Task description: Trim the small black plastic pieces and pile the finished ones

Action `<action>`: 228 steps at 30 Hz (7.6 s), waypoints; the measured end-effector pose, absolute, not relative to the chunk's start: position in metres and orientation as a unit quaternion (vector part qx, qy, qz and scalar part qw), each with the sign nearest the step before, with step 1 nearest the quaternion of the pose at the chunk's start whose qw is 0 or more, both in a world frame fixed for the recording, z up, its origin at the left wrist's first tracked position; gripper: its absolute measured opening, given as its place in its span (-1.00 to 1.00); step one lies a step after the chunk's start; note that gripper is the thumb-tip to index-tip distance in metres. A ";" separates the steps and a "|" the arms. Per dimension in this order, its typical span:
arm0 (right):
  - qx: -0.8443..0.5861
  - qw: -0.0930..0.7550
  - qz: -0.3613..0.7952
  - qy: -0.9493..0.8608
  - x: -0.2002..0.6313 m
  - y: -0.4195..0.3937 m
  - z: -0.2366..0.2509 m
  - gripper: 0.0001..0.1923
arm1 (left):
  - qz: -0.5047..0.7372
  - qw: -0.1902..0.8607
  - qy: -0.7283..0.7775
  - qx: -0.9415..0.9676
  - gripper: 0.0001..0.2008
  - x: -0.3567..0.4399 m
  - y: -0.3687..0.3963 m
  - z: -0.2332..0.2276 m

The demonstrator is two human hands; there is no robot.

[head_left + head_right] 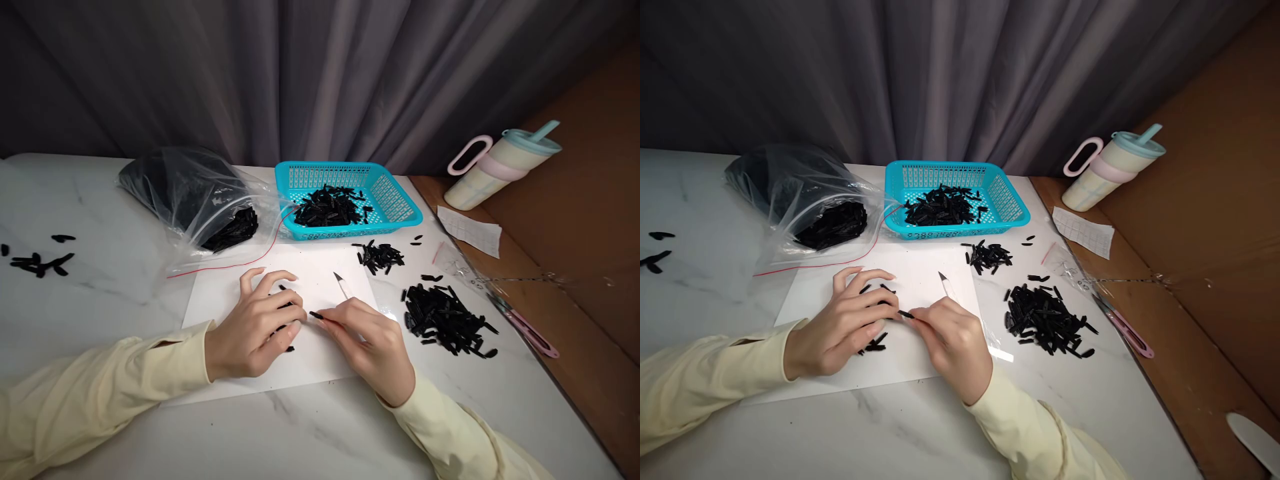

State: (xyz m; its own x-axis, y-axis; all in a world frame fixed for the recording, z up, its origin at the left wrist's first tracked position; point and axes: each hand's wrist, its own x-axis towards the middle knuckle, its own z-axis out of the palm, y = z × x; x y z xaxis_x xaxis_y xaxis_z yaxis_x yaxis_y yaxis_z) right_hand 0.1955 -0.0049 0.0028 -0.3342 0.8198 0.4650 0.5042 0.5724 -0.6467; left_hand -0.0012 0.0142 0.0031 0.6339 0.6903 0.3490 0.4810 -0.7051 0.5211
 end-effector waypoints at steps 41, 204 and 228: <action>-0.325 0.371 -0.085 -0.866 0.199 -0.012 0.002 -0.82 | 0.333 -0.052 0.189 0.923 -0.79 -0.005 0.026 -0.001; -0.464 0.308 0.224 -0.800 0.181 0.008 0.024 -0.83 | 0.303 0.753 0.452 0.371 -0.88 0.012 0.026 0.014; -0.420 0.337 0.164 -0.826 0.178 0.006 0.005 -0.86 | 0.306 0.741 0.448 0.395 -0.85 0.011 0.026 0.008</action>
State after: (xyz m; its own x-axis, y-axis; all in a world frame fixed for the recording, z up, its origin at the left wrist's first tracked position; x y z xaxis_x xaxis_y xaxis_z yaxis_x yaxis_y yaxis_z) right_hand 0.1781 0.0064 0.0049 -0.4202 0.8051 0.4186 0.5836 0.5930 -0.5547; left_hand 0.0105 0.0262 0.0084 0.4107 0.8080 -0.4225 -0.1001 0.5005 0.8599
